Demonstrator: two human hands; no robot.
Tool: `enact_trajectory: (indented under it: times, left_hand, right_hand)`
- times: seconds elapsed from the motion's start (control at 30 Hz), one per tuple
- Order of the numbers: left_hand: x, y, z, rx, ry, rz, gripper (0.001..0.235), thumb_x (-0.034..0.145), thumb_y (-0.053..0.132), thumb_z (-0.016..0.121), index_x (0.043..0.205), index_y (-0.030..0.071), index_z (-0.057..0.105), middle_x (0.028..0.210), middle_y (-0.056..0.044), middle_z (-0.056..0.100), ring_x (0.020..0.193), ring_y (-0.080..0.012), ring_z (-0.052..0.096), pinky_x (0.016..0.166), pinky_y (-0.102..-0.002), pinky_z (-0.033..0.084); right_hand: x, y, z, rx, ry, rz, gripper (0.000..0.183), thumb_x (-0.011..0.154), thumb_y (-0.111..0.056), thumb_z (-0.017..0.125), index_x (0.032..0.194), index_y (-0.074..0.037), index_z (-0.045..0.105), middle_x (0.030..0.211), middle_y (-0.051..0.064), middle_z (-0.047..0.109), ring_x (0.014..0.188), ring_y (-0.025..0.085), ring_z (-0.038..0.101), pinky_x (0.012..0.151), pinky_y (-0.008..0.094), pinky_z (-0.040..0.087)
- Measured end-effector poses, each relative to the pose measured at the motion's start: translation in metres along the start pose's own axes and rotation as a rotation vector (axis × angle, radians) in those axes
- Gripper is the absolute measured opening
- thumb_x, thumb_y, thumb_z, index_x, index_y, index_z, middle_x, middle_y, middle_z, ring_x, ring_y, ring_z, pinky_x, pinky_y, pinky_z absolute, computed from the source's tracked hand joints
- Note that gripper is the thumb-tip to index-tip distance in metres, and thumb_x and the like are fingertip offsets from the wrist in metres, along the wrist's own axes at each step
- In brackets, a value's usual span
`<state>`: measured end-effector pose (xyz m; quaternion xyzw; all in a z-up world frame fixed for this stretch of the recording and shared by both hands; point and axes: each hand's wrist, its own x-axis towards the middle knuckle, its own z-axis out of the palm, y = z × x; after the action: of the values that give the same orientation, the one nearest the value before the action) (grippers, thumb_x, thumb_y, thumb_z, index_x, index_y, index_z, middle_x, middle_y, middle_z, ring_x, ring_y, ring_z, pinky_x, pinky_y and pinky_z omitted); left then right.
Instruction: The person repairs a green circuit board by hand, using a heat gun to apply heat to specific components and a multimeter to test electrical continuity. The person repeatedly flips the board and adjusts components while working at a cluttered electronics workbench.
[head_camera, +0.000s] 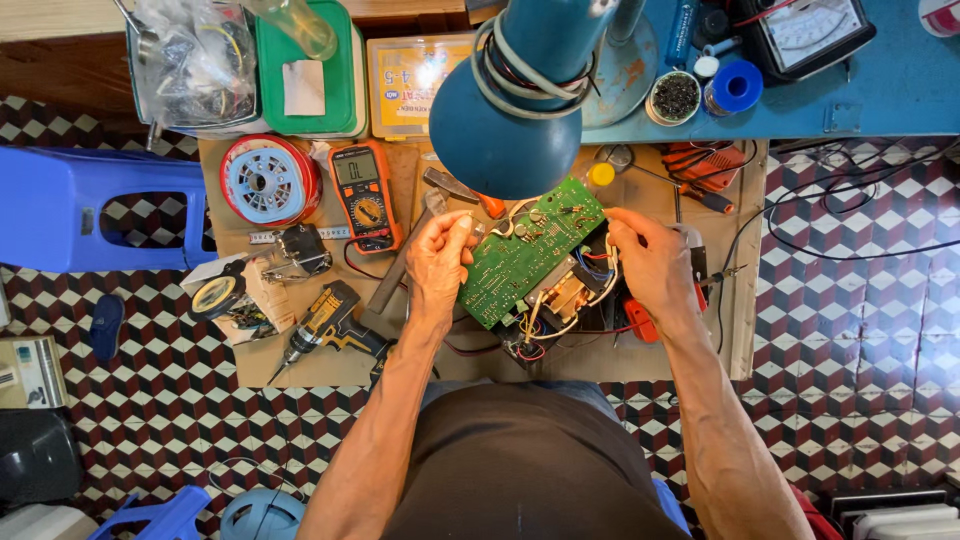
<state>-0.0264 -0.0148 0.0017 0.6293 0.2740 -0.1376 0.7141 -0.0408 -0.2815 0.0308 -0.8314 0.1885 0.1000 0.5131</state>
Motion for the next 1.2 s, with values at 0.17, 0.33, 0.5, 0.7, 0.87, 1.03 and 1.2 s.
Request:
enact_trajectory:
  times: [0.17,0.33,0.5,0.7,0.87,1.03,1.2]
  left_hand:
    - [-0.001,-0.004,0.001,-0.035,-0.013,0.007,0.026,0.097,0.025,0.069,0.112,0.005,0.072,0.08,0.001,0.067,0.061,-0.0028,0.054,0.048,-0.018,0.041]
    - [-0.002,-0.004,0.0,-0.01,0.007,0.011,0.028,0.096,0.027,0.069,0.113,0.005,0.072,0.078,0.002,0.064,0.061,-0.0031,0.054,0.047,-0.019,0.041]
    - [-0.006,-0.005,0.0,0.075,0.043,-0.01,0.031,0.096,0.03,0.07,0.114,0.005,0.074,0.074,0.0,0.061,0.059,-0.0062,0.052,0.047,-0.02,0.04]
    - [-0.004,-0.009,0.001,0.043,0.024,-0.003,0.029,0.096,0.029,0.068,0.113,0.005,0.072,0.088,-0.002,0.072,0.074,-0.0068,0.065,0.05,-0.02,0.046]
    - [-0.005,-0.008,0.001,0.05,0.001,-0.004,0.029,0.098,0.028,0.066,0.113,0.005,0.071,0.093,-0.005,0.074,0.078,-0.009,0.07,0.051,-0.021,0.046]
    - [-0.006,-0.006,0.001,0.018,-0.03,0.0,0.03,0.098,0.029,0.065,0.115,0.005,0.07,0.102,-0.004,0.075,0.081,-0.0108,0.072,0.052,-0.02,0.046]
    - [-0.006,-0.005,0.001,0.014,-0.033,-0.018,0.031,0.099,0.029,0.064,0.117,0.005,0.069,0.104,-0.006,0.075,0.082,-0.0112,0.072,0.053,-0.02,0.046]
  right_hand:
    - [0.012,0.0,0.009,-0.001,-0.065,0.117,0.04,0.098,-0.022,0.061,0.135,-0.006,0.063,0.079,0.007,0.072,0.063,0.011,0.057,0.059,0.026,0.047]
    - [0.025,0.0,0.015,-0.068,-0.083,0.11,0.041,0.099,-0.025,0.062,0.134,-0.004,0.063,0.079,0.008,0.074,0.071,0.012,0.066,0.065,0.026,0.05]
    - [0.031,-0.001,0.016,-0.018,-0.136,0.197,0.046,0.096,-0.026,0.062,0.136,-0.004,0.061,0.081,0.007,0.074,0.072,0.012,0.066,0.064,0.026,0.052]
    - [0.032,0.0,0.015,-0.058,-0.125,0.186,0.045,0.096,-0.025,0.062,0.136,-0.005,0.063,0.08,0.006,0.074,0.066,0.01,0.06,0.059,0.025,0.047]
    - [0.032,0.002,0.016,-0.062,-0.115,0.195,0.044,0.097,-0.025,0.062,0.136,-0.006,0.065,0.08,0.005,0.072,0.064,0.009,0.057,0.058,0.025,0.045]
    - [0.031,0.004,0.014,-0.078,-0.107,0.157,0.042,0.098,-0.025,0.062,0.135,-0.005,0.066,0.08,0.004,0.073,0.067,0.006,0.059,0.06,0.023,0.046]
    - [0.031,0.002,0.016,-0.056,-0.115,0.198,0.043,0.096,-0.024,0.063,0.136,-0.007,0.065,0.079,0.005,0.072,0.062,0.009,0.055,0.056,0.026,0.044]
